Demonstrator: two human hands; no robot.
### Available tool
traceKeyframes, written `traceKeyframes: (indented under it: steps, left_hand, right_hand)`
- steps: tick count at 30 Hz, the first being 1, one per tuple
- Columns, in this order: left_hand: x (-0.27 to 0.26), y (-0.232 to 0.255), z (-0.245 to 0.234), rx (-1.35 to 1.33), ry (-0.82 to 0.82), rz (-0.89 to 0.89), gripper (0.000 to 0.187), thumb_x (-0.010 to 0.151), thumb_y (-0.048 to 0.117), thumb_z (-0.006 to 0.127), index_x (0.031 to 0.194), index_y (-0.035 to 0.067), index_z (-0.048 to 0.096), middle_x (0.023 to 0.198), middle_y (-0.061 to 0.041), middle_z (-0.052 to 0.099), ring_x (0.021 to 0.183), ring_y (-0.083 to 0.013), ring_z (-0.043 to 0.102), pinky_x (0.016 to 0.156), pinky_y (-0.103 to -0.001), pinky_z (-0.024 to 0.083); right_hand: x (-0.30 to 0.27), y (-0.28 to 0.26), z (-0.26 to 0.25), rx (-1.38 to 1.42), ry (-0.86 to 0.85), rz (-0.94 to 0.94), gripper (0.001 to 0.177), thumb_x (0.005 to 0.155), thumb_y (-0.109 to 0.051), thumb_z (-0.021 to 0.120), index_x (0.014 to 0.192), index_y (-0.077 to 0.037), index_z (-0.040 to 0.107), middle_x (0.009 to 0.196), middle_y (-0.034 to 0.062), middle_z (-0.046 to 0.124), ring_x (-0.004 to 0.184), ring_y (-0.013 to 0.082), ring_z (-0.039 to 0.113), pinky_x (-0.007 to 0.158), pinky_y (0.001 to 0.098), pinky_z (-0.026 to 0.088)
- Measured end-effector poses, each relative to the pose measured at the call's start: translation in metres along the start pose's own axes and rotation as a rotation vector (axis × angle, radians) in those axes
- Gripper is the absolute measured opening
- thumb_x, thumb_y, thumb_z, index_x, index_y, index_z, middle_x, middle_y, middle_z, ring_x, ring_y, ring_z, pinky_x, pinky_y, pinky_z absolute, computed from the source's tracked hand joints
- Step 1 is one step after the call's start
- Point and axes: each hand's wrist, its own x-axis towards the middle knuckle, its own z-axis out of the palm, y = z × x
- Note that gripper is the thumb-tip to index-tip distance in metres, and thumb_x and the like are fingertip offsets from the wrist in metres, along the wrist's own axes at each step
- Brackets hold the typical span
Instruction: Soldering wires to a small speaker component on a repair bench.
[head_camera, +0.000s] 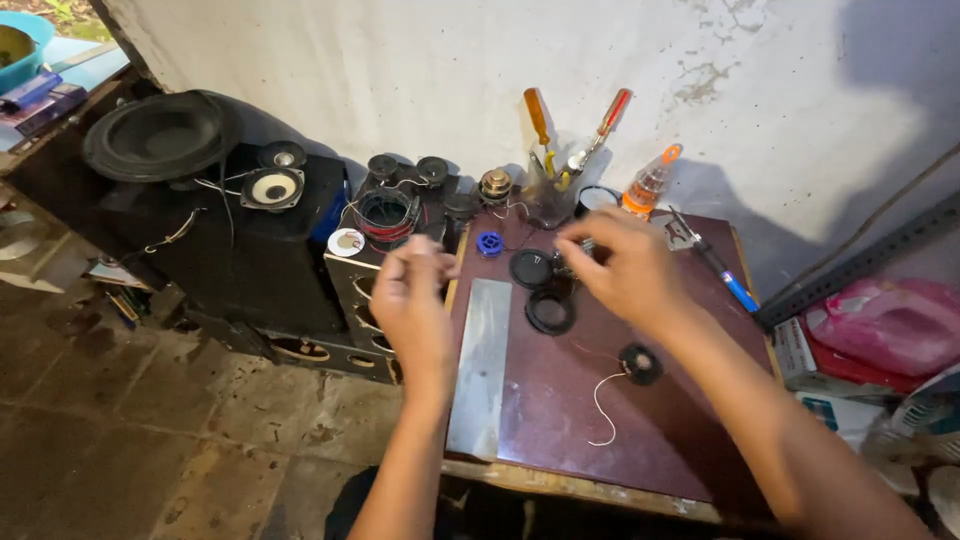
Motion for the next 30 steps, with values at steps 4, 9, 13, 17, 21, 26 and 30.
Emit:
traceKeyframes:
  steps: [4, 9, 13, 17, 21, 26, 30]
  left_hand:
    - [0.019, -0.018, -0.013, -0.212, 0.102, -0.143, 0.027, 0.104, 0.031, 0.056, 0.097, 0.008, 0.067, 0.073, -0.006, 0.069, 0.063, -0.0118, 0.066, 0.065, -0.02, 0.048]
    - [0.024, -0.018, -0.017, -0.235, 0.151, -0.202, 0.026, 0.105, 0.029, 0.051, 0.103, 0.008, 0.066, 0.076, -0.008, 0.07, 0.062, -0.0148, 0.067, 0.063, -0.021, 0.047]
    - [0.022, -0.014, -0.016, -0.215, 0.145, -0.218, 0.025, 0.106, 0.027, 0.05, 0.104, 0.007, 0.066, 0.077, -0.007, 0.071, 0.064, -0.0147, 0.067, 0.064, -0.022, 0.046]
    - [0.025, -0.021, -0.018, -0.241, 0.15, -0.225, 0.026, 0.105, 0.028, 0.052, 0.105, 0.007, 0.067, 0.077, -0.009, 0.07, 0.061, -0.0165, 0.067, 0.061, -0.023, 0.047]
    - [0.025, -0.023, -0.019, -0.254, 0.169, -0.229, 0.026, 0.104, 0.027, 0.053, 0.105, 0.006, 0.068, 0.076, -0.011, 0.07, 0.06, -0.0188, 0.068, 0.061, -0.025, 0.049]
    - [0.025, -0.027, -0.018, -0.258, 0.162, -0.227, 0.025, 0.104, 0.027, 0.053, 0.104, 0.006, 0.067, 0.077, -0.011, 0.07, 0.061, -0.0187, 0.068, 0.061, -0.024, 0.049]
    - [0.023, -0.024, -0.016, -0.25, 0.162, -0.232, 0.027, 0.104, 0.028, 0.052, 0.104, 0.006, 0.067, 0.078, -0.011, 0.07, 0.062, -0.0191, 0.068, 0.061, -0.024, 0.048]
  right_hand:
    - [0.027, 0.023, 0.047, -0.247, -0.135, -0.191, 0.004, 0.09, -0.017, 0.077, 0.089, -0.015, 0.073, 0.085, 0.0029, 0.068, 0.079, 0.0262, 0.072, 0.067, 0.0374, 0.057]
    - [0.051, 0.038, 0.11, -0.628, -0.367, -0.423, 0.009, 0.083, -0.012, 0.07, 0.075, -0.016, 0.074, 0.076, -0.0003, 0.065, 0.065, 0.0248, 0.07, 0.056, 0.038, 0.056]
    - [0.054, 0.055, 0.147, -0.723, -0.404, -0.533, 0.016, 0.081, -0.005, 0.068, 0.071, -0.017, 0.071, 0.074, 0.0024, 0.067, 0.061, 0.0254, 0.07, 0.051, 0.0392, 0.055]
    - [0.054, 0.073, 0.18, -0.828, -0.609, -0.456, 0.009, 0.084, -0.009, 0.068, 0.077, -0.012, 0.071, 0.093, 0.0091, 0.07, 0.062, 0.0248, 0.07, 0.049, 0.0385, 0.054]
    - [0.039, 0.102, 0.207, -0.83, -0.53, -0.437, 0.012, 0.083, -0.024, 0.07, 0.078, -0.014, 0.072, 0.091, 0.0076, 0.069, 0.062, 0.027, 0.07, 0.048, 0.0429, 0.054]
    - [0.038, 0.085, 0.198, -0.839, -0.572, -0.368, 0.014, 0.084, -0.033, 0.074, 0.083, -0.019, 0.076, 0.093, 0.0035, 0.071, 0.066, 0.0244, 0.072, 0.052, 0.0405, 0.056]
    - [0.04, 0.075, 0.191, -0.856, -0.595, -0.34, 0.013, 0.085, -0.033, 0.073, 0.085, -0.021, 0.077, 0.097, 0.0017, 0.074, 0.069, 0.0209, 0.073, 0.056, 0.0386, 0.058]
